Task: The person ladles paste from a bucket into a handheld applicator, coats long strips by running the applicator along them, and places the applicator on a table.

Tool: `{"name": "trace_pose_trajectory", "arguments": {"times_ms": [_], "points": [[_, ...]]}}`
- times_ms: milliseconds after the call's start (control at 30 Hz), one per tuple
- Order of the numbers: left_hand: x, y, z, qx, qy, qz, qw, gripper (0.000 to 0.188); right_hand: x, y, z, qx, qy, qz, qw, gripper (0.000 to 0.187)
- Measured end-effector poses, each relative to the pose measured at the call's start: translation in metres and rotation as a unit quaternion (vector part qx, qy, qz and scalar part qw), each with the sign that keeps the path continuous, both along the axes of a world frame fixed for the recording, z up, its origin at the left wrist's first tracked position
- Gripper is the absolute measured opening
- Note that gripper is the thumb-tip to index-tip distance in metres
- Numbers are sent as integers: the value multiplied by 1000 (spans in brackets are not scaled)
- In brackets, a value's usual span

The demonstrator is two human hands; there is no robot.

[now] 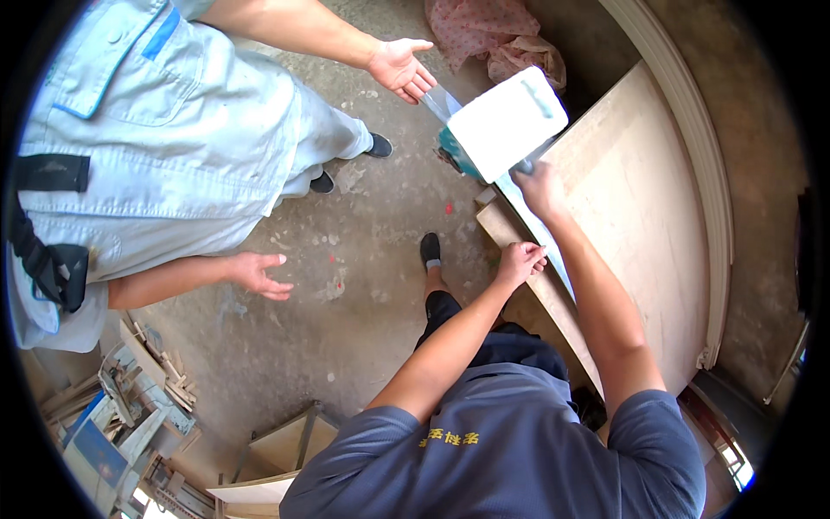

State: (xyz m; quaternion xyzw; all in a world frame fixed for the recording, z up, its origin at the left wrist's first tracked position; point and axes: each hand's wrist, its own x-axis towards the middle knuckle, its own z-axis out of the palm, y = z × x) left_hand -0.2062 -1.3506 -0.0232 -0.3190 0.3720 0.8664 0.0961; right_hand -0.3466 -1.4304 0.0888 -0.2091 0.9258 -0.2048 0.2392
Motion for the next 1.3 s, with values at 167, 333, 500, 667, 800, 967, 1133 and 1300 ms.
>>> {"name": "trace_pose_trajectory", "arguments": {"times_ms": [167,333,500,667,800,967,1133,1300], "points": [[5,-9,1,-36,12,-27,999,24,4,50,23,-21,-34,-49,998,22],[6,-179,-9,30,-11,406,913,41,2,108,58,-50,-39,-83,995,19],[-55,-312,52,182,59,195,962,87,12,135,69,-76,-63,-86,991,18],[-73,-336,54,194,6,25,981,90,25,160,78,-69,-75,-73,992,17],[-74,-335,54,188,43,-23,981,70,28,182,74,-56,-102,-99,988,17],[-73,-293,48,331,153,-77,928,61,28,193,67,1,-94,-79,992,18],[-63,-274,41,365,190,-60,909,57,23,152,59,23,-53,-59,997,20],[-53,-268,14,430,240,-75,867,59,3,79,61,-37,-18,1,999,23]]}}
